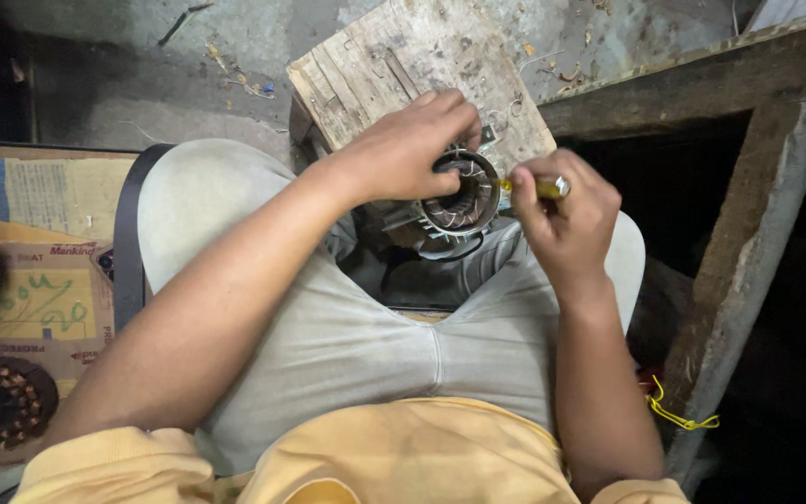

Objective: The person sits on the floor and uses a yellow-handled screwdriver to adjust and secure copper windings on a motor stator resting on a wooden block. The person repeatedly pokes and presses the windings into the slots while rotating the stator to access different sections.

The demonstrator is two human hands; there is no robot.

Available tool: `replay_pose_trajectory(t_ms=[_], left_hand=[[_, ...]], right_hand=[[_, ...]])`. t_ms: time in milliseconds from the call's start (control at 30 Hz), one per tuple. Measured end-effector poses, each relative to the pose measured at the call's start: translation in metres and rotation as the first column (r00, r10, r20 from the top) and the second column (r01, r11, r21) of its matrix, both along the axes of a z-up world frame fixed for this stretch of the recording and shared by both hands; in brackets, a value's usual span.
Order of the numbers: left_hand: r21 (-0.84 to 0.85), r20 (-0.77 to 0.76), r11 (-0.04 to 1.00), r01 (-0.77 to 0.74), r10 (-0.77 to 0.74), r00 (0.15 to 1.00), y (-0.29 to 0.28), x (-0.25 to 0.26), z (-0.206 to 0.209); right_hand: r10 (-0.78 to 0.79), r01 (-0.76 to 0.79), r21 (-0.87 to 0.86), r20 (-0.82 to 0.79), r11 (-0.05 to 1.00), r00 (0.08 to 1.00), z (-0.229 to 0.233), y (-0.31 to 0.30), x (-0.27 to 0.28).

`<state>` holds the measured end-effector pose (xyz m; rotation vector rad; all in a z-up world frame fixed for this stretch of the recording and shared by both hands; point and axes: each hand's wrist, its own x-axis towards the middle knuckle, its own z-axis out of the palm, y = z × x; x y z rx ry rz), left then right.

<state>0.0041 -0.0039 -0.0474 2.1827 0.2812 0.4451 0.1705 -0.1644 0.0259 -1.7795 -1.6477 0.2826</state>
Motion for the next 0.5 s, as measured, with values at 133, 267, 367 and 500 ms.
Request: replay_pose_trajectory(t_ms=[133,267,367,500], left_hand=[[0.248,0.062,0.966,-0.077,0.063,0.996,-0.006,0.0,0.007],[0.44,0.061,0.892,-0.107,0.089,0.994,-0.015,0.006,0.006],[0.48,0.009,0.868,-0.126,0.139,0.99,-0.028,0.009,0.006],[0.443,0.014,0.885,-0.142,0.151,0.988,-0.028,0.009,0.01]], right_hand=[[0.025,-0.026,0.032,0.026,0.999,0.999,-0.005,-0.015,-0.003],[0.078,-0.084,0.071,0.078,0.994,0.994,-0.011,-0.021,-0.002],[0.132,-0.149,0.124,0.131,0.981,0.983,-0.011,-0.02,-0.001],[0.168,-0.191,0.152,0.15,0.97,0.974,-0.012,-0.019,0.0]])
